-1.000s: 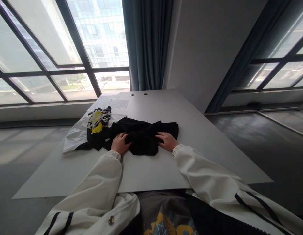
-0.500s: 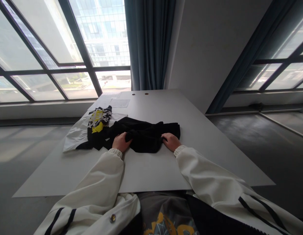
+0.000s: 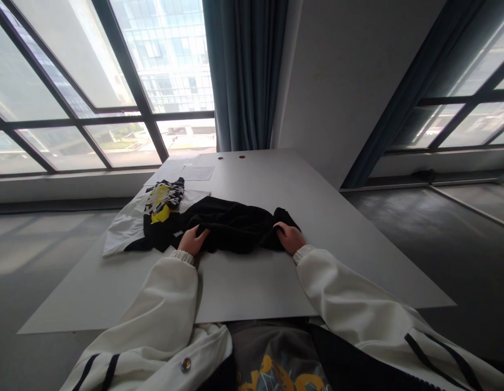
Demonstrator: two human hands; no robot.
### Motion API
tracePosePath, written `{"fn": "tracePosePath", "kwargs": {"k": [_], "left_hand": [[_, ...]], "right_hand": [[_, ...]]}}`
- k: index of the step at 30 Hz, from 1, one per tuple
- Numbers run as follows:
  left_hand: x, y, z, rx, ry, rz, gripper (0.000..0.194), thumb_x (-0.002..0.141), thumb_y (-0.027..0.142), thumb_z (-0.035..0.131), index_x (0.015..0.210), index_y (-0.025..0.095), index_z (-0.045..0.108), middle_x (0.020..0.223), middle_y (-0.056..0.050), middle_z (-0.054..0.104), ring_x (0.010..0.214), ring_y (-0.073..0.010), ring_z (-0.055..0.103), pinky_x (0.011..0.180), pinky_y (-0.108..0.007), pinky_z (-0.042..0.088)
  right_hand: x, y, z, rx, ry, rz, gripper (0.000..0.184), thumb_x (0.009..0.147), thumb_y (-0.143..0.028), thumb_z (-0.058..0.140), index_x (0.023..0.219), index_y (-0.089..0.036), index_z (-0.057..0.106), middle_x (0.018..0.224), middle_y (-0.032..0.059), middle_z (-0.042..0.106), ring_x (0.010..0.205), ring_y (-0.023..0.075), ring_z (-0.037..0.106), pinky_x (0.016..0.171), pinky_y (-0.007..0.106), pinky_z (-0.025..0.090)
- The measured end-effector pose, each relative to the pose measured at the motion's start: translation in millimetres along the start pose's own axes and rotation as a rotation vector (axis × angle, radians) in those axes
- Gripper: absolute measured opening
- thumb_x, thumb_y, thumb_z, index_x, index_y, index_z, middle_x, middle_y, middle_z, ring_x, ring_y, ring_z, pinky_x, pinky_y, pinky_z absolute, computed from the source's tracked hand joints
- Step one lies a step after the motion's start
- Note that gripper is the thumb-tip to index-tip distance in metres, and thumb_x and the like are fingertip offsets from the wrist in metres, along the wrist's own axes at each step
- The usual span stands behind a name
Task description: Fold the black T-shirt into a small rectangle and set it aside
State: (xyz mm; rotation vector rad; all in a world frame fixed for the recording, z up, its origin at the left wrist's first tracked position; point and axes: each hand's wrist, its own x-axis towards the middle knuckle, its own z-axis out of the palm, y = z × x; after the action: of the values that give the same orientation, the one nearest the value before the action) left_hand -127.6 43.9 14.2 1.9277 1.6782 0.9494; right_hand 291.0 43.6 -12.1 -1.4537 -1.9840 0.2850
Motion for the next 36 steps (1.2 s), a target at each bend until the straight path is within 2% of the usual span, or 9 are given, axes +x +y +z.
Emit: {"fn": "tracePosePath", "kwargs": {"k": [3,7,11,15,22,26,30,33,36], "left_hand": [[-0.4,-3.4,-1.6,-0.095,0.046,-0.016,0.051,0.094,0.062,0.055,0.113,0.019,0.076,0.112,-0.010,0.081,0.110,-0.0320,0.073,0.100,-0.041,0.056],[-5.2,-0.1,3.9,0.109,0.252,-0.133,0.045,0.090,0.056,0.067,0.119,0.021,0.071,0.112,-0.011,0.078,0.110,-0.0327,0.073,0.104,-0.045,0.055],[-7.7,1.3,7.0,0.298,0.504,0.060,0.047,0.091,0.043,0.072,0.132,0.023,0.067,0.150,-0.014,0.058,0.144,-0.0343,0.052,0.124,-0.049,0.039],[-2.7,-7.8,8.7,0.326,0.352,0.254,0.044,0.101,0.032,0.056,0.143,0.025,0.064,0.164,-0.010,0.048,0.156,-0.0325,0.038,0.129,-0.052,0.032],[4.2,-23.7,11.1,0.209,0.077,0.192,0.039,0.103,0.040,0.049,0.131,0.024,0.071,0.151,-0.010,0.063,0.142,-0.0288,0.057,0.122,-0.048,0.044],[2.3,-32.2,4.2,0.148,-0.010,0.245,0.057,0.094,0.056,0.064,0.139,0.021,0.065,0.155,-0.014,0.059,0.146,-0.0318,0.053,0.125,-0.050,0.041],[0.0,-37.8,-3.2,0.143,-0.107,0.312,0.086,0.078,0.061,0.081,0.150,0.022,0.056,0.163,-0.016,0.048,0.150,-0.0360,0.048,0.124,-0.053,0.040],[-2.4,-31.5,-4.1,0.213,-0.121,0.316,0.095,0.072,0.058,0.086,0.153,0.022,0.053,0.164,-0.017,0.046,0.146,-0.0381,0.051,0.122,-0.054,0.043],[-4.7,-18.2,-1.4,0.301,-0.080,0.285,0.079,0.077,0.051,0.083,0.147,0.025,0.058,0.154,-0.013,0.057,0.136,-0.0366,0.060,0.116,-0.051,0.048]], "right_hand": [[-1.8,-3.4,-4.8,0.054,-0.049,-0.034,0.031,0.098,-0.029,0.048,0.114,-0.029,0.075,0.080,-0.0004,0.076,0.070,0.0227,0.069,0.075,0.033,0.052],[-2.3,-4.6,-7.2,0.133,-0.026,-0.003,0.027,0.096,-0.035,0.051,0.105,-0.027,0.075,0.074,-0.0010,0.071,0.066,0.0212,0.064,0.070,0.032,0.048],[2.1,4.0,-3.3,0.129,0.062,0.030,0.023,0.094,-0.042,0.058,0.089,-0.025,0.071,0.078,0.0016,0.071,0.073,0.0226,0.065,0.073,0.034,0.050],[10.3,20.6,2.7,0.052,0.194,-0.015,0.021,0.092,-0.039,0.060,0.097,-0.023,0.073,0.100,0.0092,0.075,0.099,0.0287,0.068,0.095,0.044,0.053],[13.1,33.4,5.7,0.056,0.131,-0.104,0.058,0.092,-0.021,0.053,0.149,-0.026,0.057,0.145,0.0098,0.064,0.137,0.0291,0.057,0.122,0.052,0.041],[11.6,32.5,5.1,-0.041,0.138,-0.151,0.053,0.091,-0.014,0.051,0.139,-0.029,0.067,0.151,0.0084,0.057,0.146,0.0295,0.047,0.128,0.053,0.035],[15.8,38.3,6.9,-0.155,0.148,-0.055,0.047,0.092,-0.019,0.057,0.136,-0.026,0.070,0.157,0.0100,0.052,0.154,0.0343,0.037,0.129,0.056,0.030],[21.4,44.1,7.7,-0.133,0.009,0.011,0.053,0.094,-0.024,0.055,0.147,-0.024,0.062,0.151,0.0119,0.061,0.145,0.0336,0.051,0.126,0.057,0.033],[24.0,46.2,6.5,-0.095,-0.067,0.016,0.047,0.097,-0.025,0.050,0.141,-0.023,0.066,0.143,0.0124,0.068,0.136,0.0316,0.060,0.123,0.055,0.037]]}}
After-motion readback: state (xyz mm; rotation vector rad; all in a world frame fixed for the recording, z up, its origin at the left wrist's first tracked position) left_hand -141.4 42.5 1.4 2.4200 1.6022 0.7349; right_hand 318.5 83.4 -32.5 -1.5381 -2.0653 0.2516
